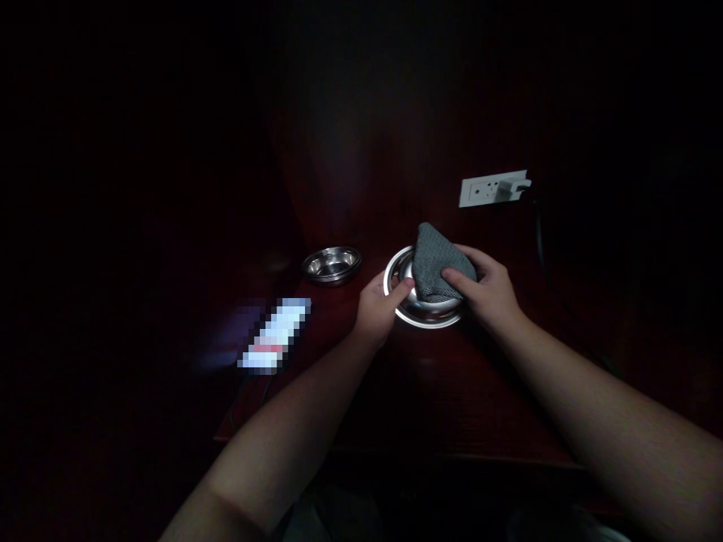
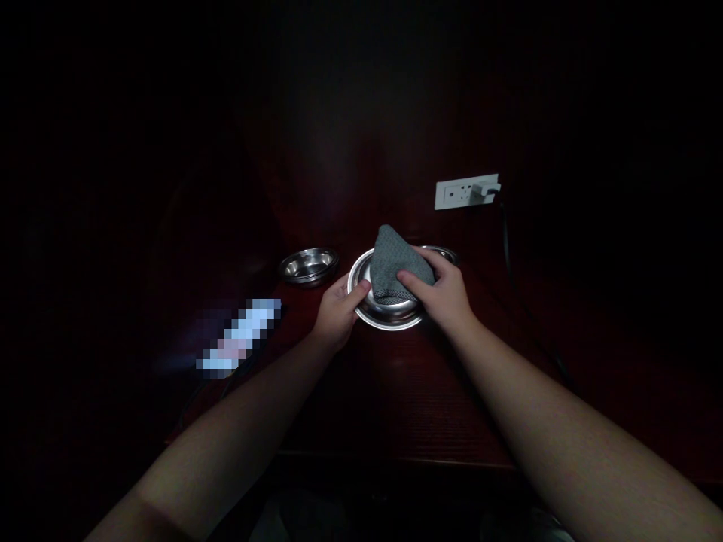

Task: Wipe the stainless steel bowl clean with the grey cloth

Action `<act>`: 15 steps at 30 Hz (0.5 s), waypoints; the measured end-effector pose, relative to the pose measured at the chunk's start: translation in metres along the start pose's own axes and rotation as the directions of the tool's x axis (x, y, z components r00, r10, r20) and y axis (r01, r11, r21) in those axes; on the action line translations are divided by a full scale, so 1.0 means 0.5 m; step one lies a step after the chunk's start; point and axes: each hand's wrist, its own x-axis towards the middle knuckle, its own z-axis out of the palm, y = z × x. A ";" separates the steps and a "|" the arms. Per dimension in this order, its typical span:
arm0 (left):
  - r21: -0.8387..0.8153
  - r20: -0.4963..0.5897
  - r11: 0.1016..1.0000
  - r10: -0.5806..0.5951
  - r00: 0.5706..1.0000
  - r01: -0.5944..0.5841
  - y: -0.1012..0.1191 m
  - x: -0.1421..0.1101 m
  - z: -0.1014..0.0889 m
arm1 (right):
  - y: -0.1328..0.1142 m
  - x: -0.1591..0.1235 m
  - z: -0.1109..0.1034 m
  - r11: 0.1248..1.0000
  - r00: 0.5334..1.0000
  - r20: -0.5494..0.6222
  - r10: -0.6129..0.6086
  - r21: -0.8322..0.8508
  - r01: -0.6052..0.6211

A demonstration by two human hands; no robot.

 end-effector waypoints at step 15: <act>0.148 -0.100 0.986 -0.067 0.993 0.081 -0.003 -0.017 -0.001 | -0.010 -0.002 0.005 0.932 0.959 0.125 -0.253 -0.233 0.276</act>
